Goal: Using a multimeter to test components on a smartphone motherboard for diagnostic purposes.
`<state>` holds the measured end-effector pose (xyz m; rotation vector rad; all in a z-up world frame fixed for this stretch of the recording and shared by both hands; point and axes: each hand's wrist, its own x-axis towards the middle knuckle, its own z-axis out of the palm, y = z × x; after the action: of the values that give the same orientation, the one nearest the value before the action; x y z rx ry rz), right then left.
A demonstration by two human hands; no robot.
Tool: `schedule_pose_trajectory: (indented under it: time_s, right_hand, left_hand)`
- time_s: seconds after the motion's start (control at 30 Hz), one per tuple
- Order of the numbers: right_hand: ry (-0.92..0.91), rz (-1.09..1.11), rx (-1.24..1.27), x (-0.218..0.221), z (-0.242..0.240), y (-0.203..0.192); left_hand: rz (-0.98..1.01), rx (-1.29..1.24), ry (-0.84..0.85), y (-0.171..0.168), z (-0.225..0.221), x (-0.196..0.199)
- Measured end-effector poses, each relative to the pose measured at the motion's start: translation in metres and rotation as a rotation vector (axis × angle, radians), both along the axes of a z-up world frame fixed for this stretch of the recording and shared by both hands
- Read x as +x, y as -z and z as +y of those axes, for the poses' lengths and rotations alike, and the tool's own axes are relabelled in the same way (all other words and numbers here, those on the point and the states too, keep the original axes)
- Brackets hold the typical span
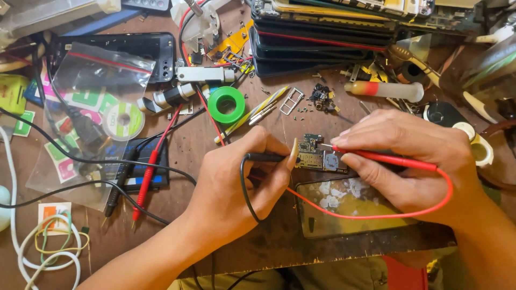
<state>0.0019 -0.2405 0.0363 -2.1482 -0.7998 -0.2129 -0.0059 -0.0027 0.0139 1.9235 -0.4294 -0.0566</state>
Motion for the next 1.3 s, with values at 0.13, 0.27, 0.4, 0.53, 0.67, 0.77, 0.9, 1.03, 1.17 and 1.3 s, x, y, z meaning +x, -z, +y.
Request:
schedule_pose_trajectory:
  time_s: [0.13, 0.27, 0.4, 0.53, 0.67, 0.77, 0.9, 1.03, 1.17, 1.3]
  right_hand:
    - [0.046, 0.061, -0.031, 0.001, -0.002, -0.001]
    - [0.105, 0.144, -0.061, 0.003, -0.004, -0.002]
    - [0.188, 0.207, -0.144, 0.009, 0.000, -0.009]
    - [0.180, 0.215, -0.102, 0.011, 0.003, -0.001]
    - [0.205, 0.192, -0.077, 0.009, 0.001, 0.005]
    - [0.199, 0.212, -0.058, 0.010, -0.002, 0.006]
    - [0.124, 0.166, -0.070, 0.015, -0.005, 0.010]
    - [0.109, 0.131, -0.031, 0.017, -0.005, 0.014]
    - [0.094, 0.111, -0.014, 0.018, -0.005, 0.014]
    - [0.078, 0.116, 0.013, 0.019, -0.006, 0.016]
  left_hand:
    - [-0.007, 0.030, -0.006, 0.003, 0.000, 0.000]
    - [0.006, 0.028, 0.007, 0.002, 0.000, 0.000]
    - [0.006, -0.004, 0.028, 0.001, 0.000, 0.001]
    - [0.059, -0.035, 0.031, 0.000, 0.001, 0.001]
    - [0.069, -0.012, 0.037, -0.001, 0.001, 0.002]
    - [0.045, 0.025, 0.039, -0.001, 0.000, 0.002]
    - [0.067, 0.058, 0.017, -0.001, -0.002, 0.004]
    - [0.060, 0.070, 0.003, -0.002, -0.005, 0.005]
    - [0.038, 0.122, -0.021, -0.001, -0.005, 0.005]
    - [0.042, 0.127, -0.022, -0.001, -0.005, 0.005]
